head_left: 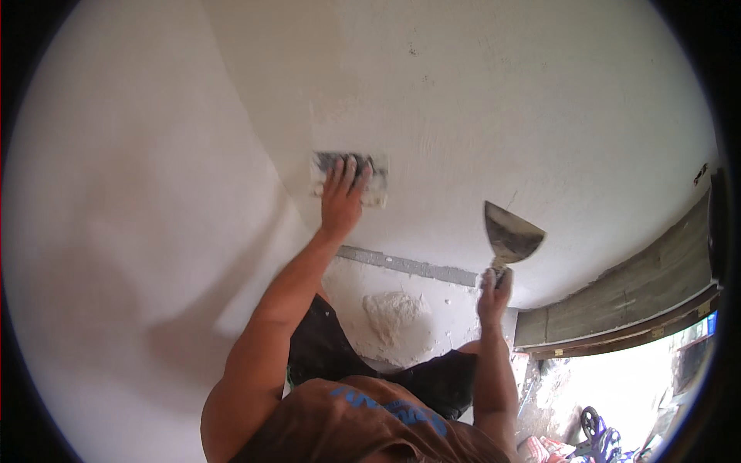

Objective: Applying plaster or joint compound to a wall using a hawk and a trowel.

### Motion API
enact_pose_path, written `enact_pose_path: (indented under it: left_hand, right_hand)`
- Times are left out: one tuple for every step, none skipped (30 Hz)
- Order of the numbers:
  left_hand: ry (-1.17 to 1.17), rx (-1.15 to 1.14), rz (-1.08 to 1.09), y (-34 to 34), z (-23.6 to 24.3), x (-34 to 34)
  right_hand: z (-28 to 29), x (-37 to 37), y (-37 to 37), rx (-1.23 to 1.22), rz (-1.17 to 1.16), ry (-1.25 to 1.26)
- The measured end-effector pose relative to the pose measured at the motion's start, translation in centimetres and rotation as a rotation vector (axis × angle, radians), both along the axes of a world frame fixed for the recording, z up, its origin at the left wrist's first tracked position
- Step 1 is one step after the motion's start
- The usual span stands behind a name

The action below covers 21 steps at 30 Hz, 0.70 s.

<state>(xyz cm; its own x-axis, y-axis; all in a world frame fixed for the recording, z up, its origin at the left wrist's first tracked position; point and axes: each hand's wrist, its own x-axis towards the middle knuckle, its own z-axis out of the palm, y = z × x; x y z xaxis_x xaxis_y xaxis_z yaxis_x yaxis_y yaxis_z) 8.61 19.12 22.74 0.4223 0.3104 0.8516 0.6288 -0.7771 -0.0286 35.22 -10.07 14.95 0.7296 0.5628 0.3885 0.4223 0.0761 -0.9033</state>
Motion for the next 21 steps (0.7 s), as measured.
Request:
enact_pose_path:
  left_hand:
    - [0.058,-0.129,-0.011,-2.8,-1.5,0.1]
    - [0.064,-0.132,-0.026,-4.7,-3.2,0.1]
    - [-0.192,-0.541,-0.154,-6.5,-5.3,0.0]
    - [-0.447,-0.958,-0.269,-7.7,-6.7,-0.1]
    - [-0.634,-1.162,-0.310,-8.3,-7.5,-0.5]
    - [-0.828,-1.371,-0.333,-9.0,-8.0,-1.1]
    - [-1.015,-1.464,-0.323,-9.7,-7.9,-1.5]
    - [-1.009,-1.499,-0.307,-9.6,-8.8,-2.0]
    - [-1.153,-1.545,-0.343,-9.1,-9.6,-2.5]
    - [-1.303,-1.582,-0.376,-8.8,-10.5,-3.1]
    - [-1.312,-1.601,-0.365,-8.5,-10.3,-3.0]
    - [-1.343,-1.573,-0.363,-8.3,-10.7,-3.3]
    - [-1.375,-1.542,-0.362,-8.3,-11.1,-3.4]
    - [-1.381,-1.553,-0.355,-8.2,-11.5,-3.7]
    - [-1.342,-1.485,-0.384,-8.1,-11.9,-3.9]
    - [-1.303,-1.416,-0.414,-8.0,-12.2,-4.0]
    - [-1.304,-1.437,-0.404,-8.3,-12.3,-4.0]
    - [-1.233,-1.398,-0.344,-8.6,-12.3,-4.0]
    - [-1.160,-1.357,-0.287,-8.9,-12.3,-4.0]
    - [-1.164,-1.373,-0.280,-9.1,-12.4,-3.9]
    - [-1.178,-1.364,-0.295,-9.2,-12.4,-3.9]
  right_hand:
    - [-1.3,-1.0,-0.2,-0.021,0.065,0.153]
    - [-1.1,-2.6,-0.1,-0.005,0.117,0.185]
    - [-1.7,-3.7,-0.1,-0.018,0.197,0.272]
    - [-2.8,-4.5,0.3,0.030,0.259,0.361]
    - [-3.8,-5.4,0.5,-0.009,0.278,0.401]
    - [-5.5,-5.6,0.5,-0.125,0.240,0.299]
    - [-4.5,-6.4,0.5,-0.198,0.248,0.290]
    - [-5.1,-6.6,0.6,-0.172,0.266,0.310]
    - [-5.2,-6.6,0.7,-0.157,0.299,0.262]
    - [-5.2,-6.7,0.5,-0.141,0.335,0.212]
    - [-4.3,-6.2,0.4,-0.163,0.332,0.215]
    - [-4.4,-6.2,0.1,-0.221,0.483,0.407]
    - [-4.6,-6.3,-0.1,-0.276,0.632,0.602]
    - [-4.5,-6.9,-0.7,-0.351,0.711,0.717]
    - [-4.5,-7.3,-0.9,-0.449,0.758,0.765]
    - [-4.5,-7.6,-0.9,-0.547,0.805,0.812]
    - [-4.6,-8.1,-1.1,-0.560,0.793,0.824]
    - [-4.7,-8.7,-0.8,-0.625,0.825,0.830]
    - [-4.9,-9.1,-0.7,-0.688,0.858,0.836]
    - [-5.2,-9.0,-0.5,-0.702,0.848,0.844]
    - [-5.6,-8.8,-0.5,-0.726,0.857,0.845]
